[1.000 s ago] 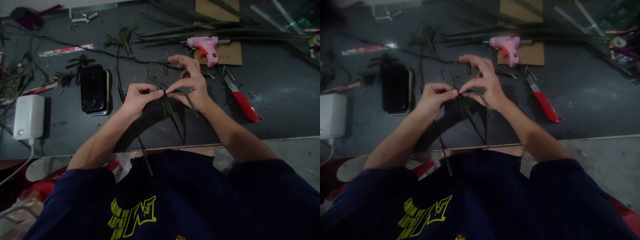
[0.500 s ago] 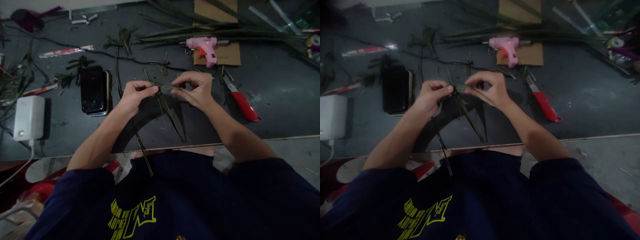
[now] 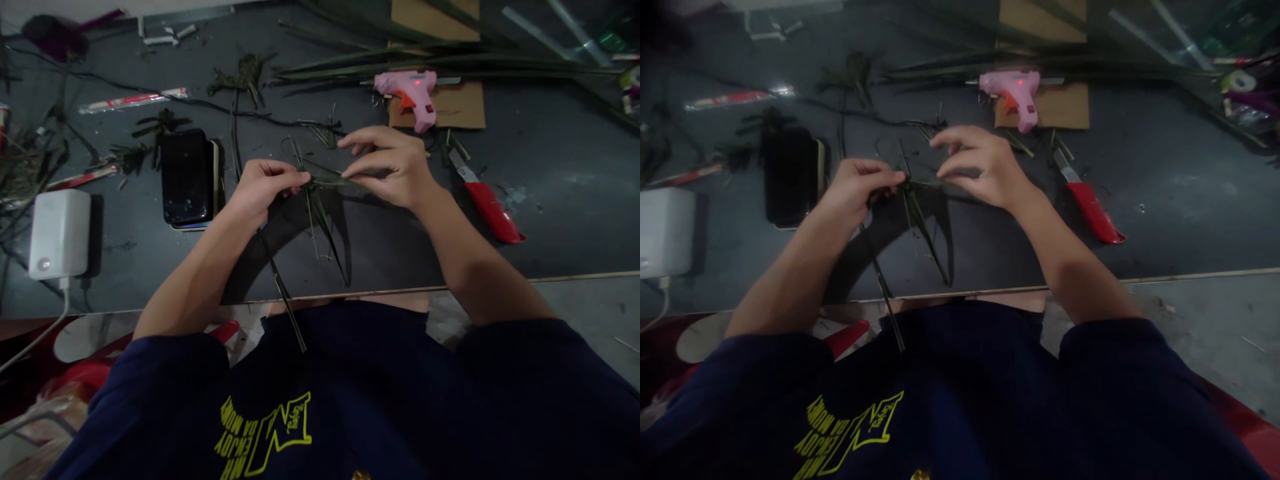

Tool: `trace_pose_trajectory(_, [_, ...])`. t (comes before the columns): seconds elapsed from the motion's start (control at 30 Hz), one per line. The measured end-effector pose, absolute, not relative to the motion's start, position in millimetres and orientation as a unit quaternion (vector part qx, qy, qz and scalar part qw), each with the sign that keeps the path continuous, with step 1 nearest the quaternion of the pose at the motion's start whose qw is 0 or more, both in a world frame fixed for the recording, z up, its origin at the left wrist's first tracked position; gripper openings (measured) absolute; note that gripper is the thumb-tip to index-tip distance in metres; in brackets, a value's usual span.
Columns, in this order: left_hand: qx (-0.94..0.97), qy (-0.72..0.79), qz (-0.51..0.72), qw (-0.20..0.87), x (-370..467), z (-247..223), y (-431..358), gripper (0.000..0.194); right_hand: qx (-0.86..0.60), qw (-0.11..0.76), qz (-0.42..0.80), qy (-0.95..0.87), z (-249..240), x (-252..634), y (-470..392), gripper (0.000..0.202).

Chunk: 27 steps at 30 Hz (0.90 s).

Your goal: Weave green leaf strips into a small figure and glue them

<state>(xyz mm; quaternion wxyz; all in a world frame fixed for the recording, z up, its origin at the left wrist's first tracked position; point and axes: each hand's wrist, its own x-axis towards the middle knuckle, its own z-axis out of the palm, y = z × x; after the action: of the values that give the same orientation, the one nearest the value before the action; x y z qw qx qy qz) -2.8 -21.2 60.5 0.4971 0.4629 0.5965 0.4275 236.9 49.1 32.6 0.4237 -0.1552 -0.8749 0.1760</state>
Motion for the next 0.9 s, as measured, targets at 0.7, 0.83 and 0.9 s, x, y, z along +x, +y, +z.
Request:
trace_pose_trajectory(0.7, [0.514, 0.535, 0.388, 0.547, 4, 50, -28, 0.023, -0.096, 0.446, 0.150, -0.877, 19, 218, 35, 0.009])
trace_pose_trajectory(0.83, [0.529, 0.538, 0.374, 0.539, 6, 52, -30, 0.023, -0.080, 0.431, 0.167, -0.883, 20, 219, 35, 0.013])
trace_pose_trajectory(0.9, [0.538, 0.533, 0.368, 0.539, 6, 51, -31, 0.023, -0.082, 0.416, 0.179, -0.888, 19, 220, 34, 0.015])
